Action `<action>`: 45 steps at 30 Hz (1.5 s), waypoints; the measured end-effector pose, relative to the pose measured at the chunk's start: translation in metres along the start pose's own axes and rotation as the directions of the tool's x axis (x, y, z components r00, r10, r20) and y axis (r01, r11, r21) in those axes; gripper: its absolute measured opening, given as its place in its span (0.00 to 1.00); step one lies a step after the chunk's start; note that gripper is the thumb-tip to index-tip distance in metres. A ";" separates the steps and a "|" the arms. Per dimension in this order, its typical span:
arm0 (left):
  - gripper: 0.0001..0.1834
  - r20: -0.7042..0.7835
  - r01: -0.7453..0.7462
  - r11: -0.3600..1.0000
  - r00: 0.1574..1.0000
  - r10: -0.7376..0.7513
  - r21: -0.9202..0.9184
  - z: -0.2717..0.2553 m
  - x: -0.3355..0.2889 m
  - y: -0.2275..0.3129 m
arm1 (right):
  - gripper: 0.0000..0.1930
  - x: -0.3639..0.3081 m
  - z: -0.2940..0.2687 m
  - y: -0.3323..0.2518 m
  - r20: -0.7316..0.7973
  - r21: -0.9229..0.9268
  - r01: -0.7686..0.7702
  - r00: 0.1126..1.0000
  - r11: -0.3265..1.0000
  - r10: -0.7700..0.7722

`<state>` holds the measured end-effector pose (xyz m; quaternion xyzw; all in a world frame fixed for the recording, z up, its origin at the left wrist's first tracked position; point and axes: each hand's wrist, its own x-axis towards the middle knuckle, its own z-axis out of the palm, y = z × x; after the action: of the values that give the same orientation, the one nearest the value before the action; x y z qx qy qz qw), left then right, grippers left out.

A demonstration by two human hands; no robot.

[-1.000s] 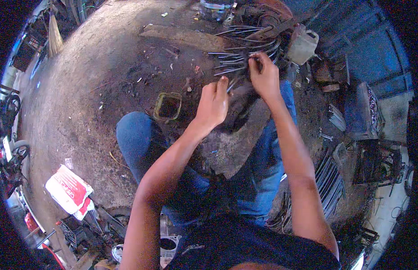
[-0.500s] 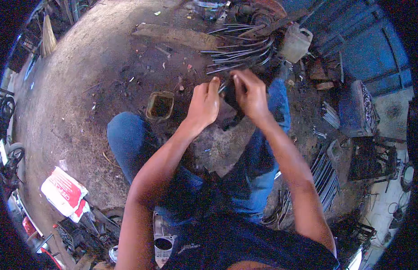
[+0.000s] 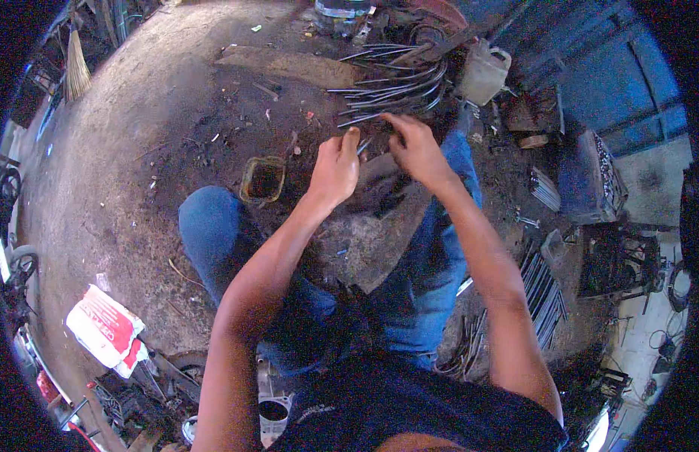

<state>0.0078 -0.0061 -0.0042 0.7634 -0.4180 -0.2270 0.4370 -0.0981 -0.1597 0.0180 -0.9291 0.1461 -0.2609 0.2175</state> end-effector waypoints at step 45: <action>0.12 -0.321 -0.228 0.959 0.932 0.166 -0.167 -0.038 -0.026 0.017 | 0.17 0.016 -0.006 -0.078 -0.047 -0.303 0.054 0.996 0.952 -0.071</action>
<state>0.0130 0.0287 0.0297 0.6950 -0.3952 -0.1030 0.5918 -0.0761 -0.1006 0.0660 -0.9477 0.1609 -0.2689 0.0607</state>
